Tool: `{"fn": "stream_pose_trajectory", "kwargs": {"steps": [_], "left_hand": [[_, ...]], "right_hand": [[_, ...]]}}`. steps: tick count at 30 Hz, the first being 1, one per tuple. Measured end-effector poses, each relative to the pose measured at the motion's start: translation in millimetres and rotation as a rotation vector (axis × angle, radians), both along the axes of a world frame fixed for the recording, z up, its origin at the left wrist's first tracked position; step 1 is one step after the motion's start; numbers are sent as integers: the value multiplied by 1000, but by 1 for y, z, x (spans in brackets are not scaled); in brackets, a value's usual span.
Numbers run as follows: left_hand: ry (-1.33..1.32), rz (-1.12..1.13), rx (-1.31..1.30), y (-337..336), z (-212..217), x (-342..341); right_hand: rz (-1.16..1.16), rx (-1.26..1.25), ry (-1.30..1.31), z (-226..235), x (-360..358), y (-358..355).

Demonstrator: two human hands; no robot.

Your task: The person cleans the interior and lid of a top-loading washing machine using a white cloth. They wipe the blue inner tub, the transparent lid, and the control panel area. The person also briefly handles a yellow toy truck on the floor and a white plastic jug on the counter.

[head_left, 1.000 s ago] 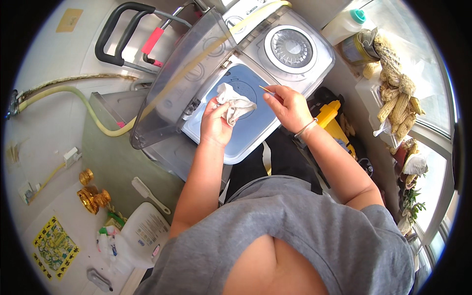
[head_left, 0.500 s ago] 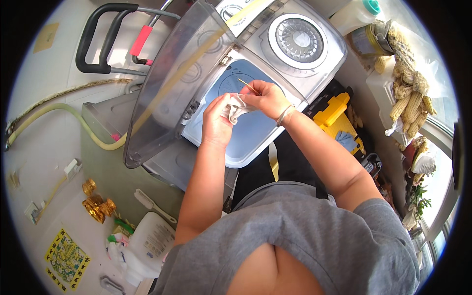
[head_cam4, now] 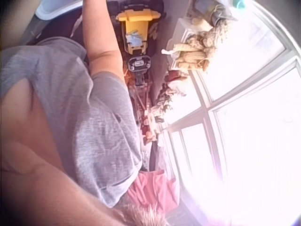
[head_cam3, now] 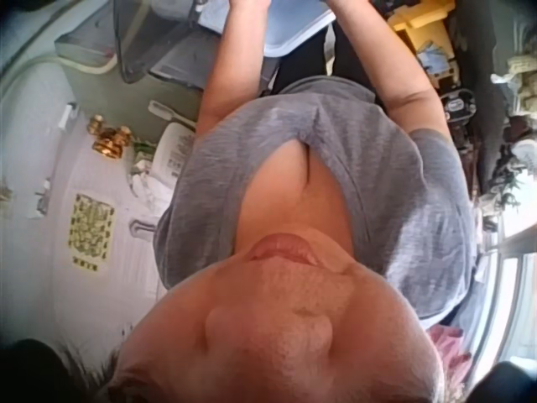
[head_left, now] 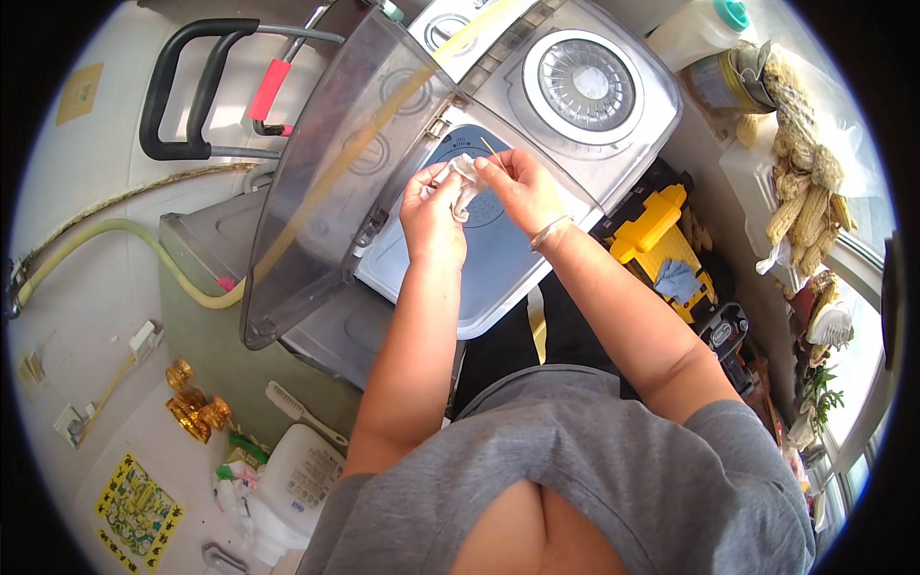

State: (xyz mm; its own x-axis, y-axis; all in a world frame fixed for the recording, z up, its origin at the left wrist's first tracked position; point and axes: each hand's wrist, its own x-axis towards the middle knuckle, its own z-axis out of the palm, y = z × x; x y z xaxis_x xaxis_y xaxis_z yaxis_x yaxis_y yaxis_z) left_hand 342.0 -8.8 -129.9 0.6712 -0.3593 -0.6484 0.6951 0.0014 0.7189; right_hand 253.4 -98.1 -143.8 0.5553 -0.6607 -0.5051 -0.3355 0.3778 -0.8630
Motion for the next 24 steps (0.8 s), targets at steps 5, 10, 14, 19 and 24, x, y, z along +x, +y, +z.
{"fn": "stream_pose_trajectory", "kwargs": {"steps": [5, 10, 14, 19, 24], "left_hand": [[153, 47, -3, -10, -5, 1], [210, 189, -55, -33, -15, 7], [50, 175, -63, -43, -9, 5], [-329, 160, -29, -50, -4, 4], [-344, 207, 5, -59, -8, 2]], "right_hand": [[3, 69, -110, -11, -8, -17], [71, -87, 29, 0, -6, -26], [8, -248, 51, -2, -10, -32], [37, -334, 69, -1, -15, -41], [113, -261, 68, 17, -11, -34]]}}
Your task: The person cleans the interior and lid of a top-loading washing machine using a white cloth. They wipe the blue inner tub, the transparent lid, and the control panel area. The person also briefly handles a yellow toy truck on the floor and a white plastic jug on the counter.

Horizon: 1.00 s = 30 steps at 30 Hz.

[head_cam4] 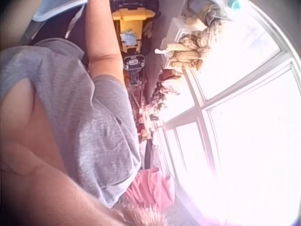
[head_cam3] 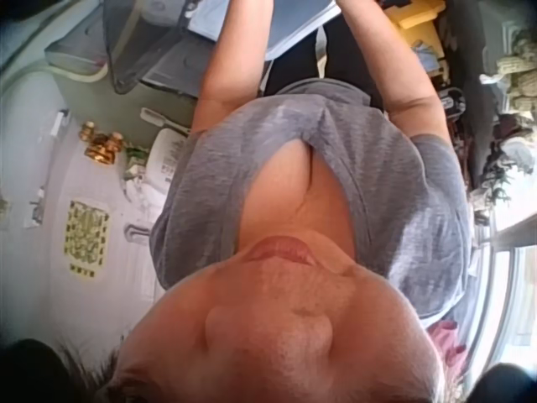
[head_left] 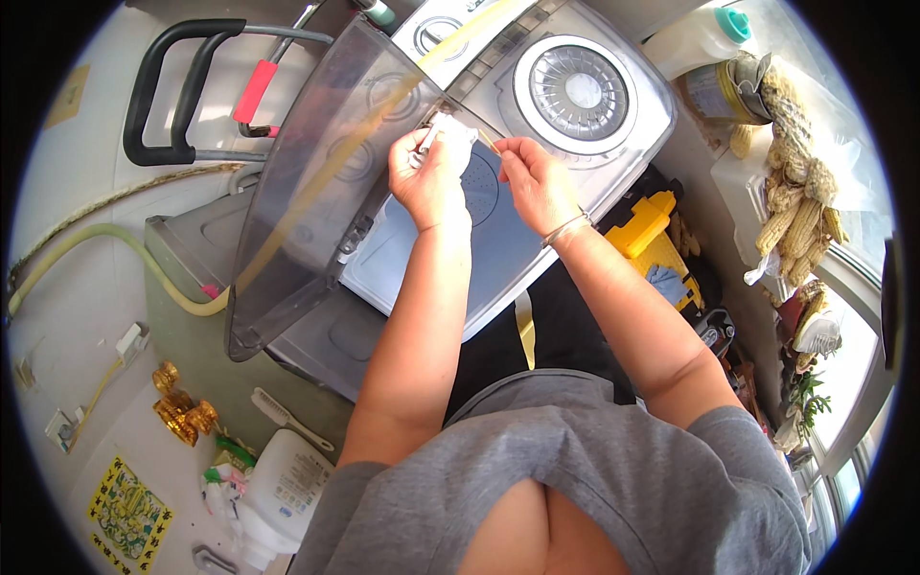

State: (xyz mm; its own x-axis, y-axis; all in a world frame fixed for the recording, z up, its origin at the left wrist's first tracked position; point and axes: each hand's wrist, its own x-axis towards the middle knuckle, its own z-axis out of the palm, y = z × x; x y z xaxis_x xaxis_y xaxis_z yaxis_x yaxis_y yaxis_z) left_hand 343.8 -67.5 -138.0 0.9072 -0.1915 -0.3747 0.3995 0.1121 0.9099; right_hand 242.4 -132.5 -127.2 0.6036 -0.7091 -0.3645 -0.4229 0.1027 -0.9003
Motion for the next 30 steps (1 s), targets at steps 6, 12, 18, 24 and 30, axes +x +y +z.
{"fn": "stream_pose_trajectory", "kwargs": {"steps": [6, 12, 18, 24, 30], "left_hand": [[177, 99, 60, -12, 5, 3], [295, 100, 34, -26, 13, -3], [293, 7, -163, -22, 11, -9], [141, -132, -167, -12, 0, -14], [83, -355, 34, -6, 7, -5]], "right_hand": [[-139, 197, -69, 10, 15, 1], [96, -370, -70, -11, 22, -13], [153, -678, 36, -14, 38, -19], [87, -659, -4, -20, 53, -10], [93, -750, -22, -36, 64, -9]]}}
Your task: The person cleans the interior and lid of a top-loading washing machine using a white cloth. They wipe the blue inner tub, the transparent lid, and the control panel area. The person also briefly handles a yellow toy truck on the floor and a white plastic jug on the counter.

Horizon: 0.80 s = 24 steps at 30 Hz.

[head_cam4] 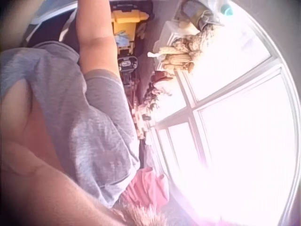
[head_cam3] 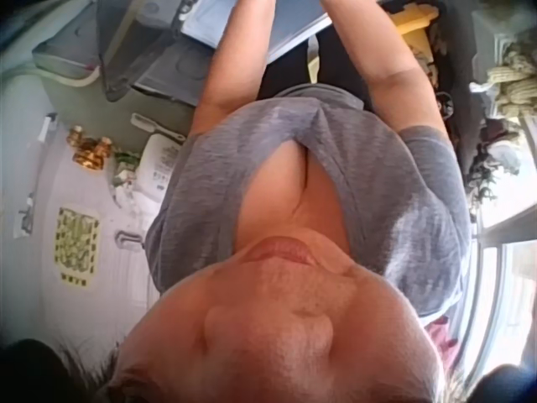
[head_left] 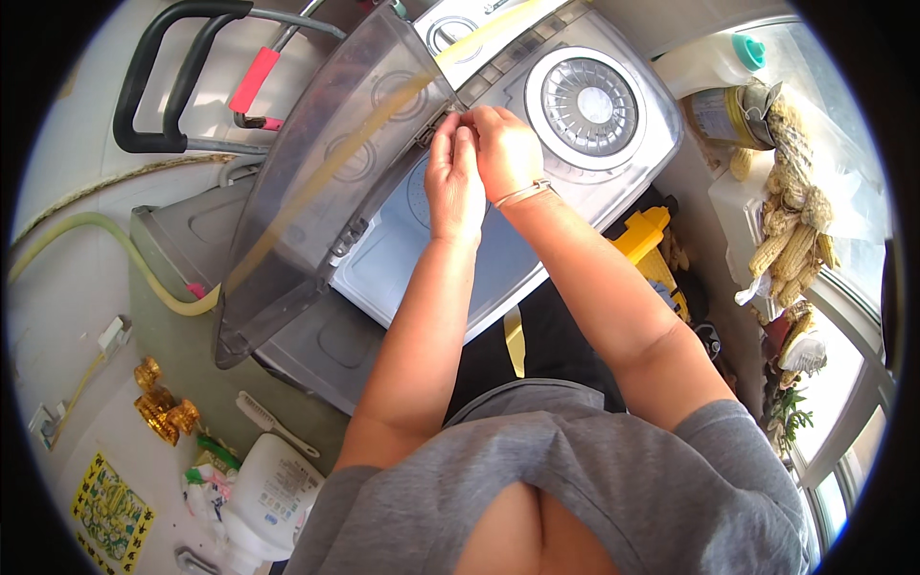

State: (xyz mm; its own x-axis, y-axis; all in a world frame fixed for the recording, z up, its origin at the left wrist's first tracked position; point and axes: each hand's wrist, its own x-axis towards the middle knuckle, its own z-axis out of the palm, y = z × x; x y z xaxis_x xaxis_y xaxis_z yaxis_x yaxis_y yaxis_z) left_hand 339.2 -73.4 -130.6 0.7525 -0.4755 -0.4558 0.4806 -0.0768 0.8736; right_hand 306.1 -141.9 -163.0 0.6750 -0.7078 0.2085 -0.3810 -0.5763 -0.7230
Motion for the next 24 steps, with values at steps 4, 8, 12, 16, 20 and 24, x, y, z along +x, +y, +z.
{"fn": "stream_pose_trajectory", "kwargs": {"steps": [4, 8, 12, 16, 20, 24], "left_hand": [[-52, -140, 168, -5, 1, 13], [-118, -242, 231, -4, -3, 16], [-211, -227, 233, -6, -17, 14], [-322, -326, 348, -13, -5, 23], [-374, -370, 442, -15, -3, 24], [-440, -475, 576, -18, 8, 24]], "right_hand": [[40, -56, 77, -4, 0, -3], [29, -25, 101, 0, -7, -5], [14, 10, 65, 0, -8, -3], [35, 3, 75, -1, -5, -5], [26, 57, 64, 7, -14, -5], [4, 174, 117, 16, -33, -8]]}}
